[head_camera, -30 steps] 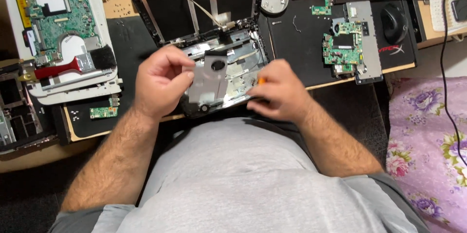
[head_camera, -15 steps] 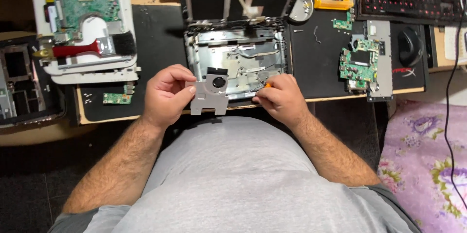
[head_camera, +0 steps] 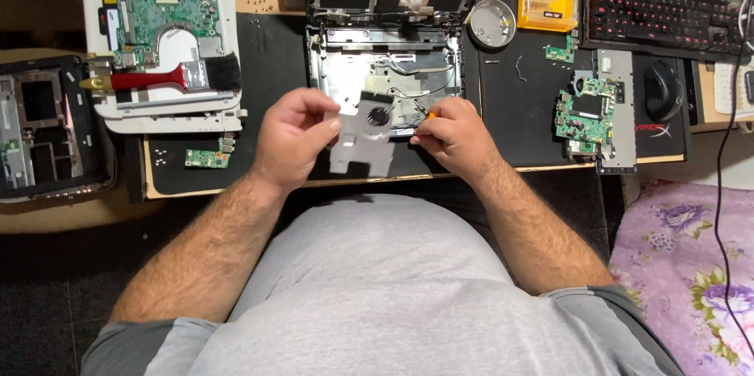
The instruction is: Removing a cooling fan and other small parts from a laptop chassis using a screwdriver.
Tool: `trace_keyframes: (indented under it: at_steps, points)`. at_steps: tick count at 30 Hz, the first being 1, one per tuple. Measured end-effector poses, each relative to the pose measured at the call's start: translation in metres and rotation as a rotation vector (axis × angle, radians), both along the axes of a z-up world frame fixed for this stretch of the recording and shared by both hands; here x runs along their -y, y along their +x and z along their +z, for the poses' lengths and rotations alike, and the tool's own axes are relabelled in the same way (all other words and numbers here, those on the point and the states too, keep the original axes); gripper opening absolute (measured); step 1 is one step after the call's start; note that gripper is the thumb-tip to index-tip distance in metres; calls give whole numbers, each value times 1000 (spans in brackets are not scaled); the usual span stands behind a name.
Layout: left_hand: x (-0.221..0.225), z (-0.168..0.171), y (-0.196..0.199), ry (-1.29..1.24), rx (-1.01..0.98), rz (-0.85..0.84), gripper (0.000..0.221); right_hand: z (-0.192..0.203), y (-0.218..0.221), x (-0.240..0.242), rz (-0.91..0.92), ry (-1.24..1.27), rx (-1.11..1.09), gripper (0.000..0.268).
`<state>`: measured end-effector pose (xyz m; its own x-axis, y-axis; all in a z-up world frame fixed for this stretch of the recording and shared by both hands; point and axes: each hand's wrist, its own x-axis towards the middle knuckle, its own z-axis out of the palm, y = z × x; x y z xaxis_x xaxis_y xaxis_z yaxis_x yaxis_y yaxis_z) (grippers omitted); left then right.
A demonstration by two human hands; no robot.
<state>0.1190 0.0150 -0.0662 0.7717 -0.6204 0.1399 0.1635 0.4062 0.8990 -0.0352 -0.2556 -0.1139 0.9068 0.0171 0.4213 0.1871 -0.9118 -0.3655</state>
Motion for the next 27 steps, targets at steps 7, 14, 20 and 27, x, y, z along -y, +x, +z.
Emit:
trace_keyframes:
  at_steps: [7, 14, 20, 27]
  points:
    - [77, 55, 24, 54, 63, -1, 15, 74, 24, 5, 16, 543, 314, 35]
    - [126, 47, 38, -76, -113, 66, 18, 113, 77, 34, 340, 886, 372, 93]
    - [122, 30, 44, -176, 47, 98, 19, 101, 111, 14, 272, 832, 361, 52]
    - [117, 20, 42, -280, -350, -110, 17, 81, 106, 12, 182, 1027, 259, 50]
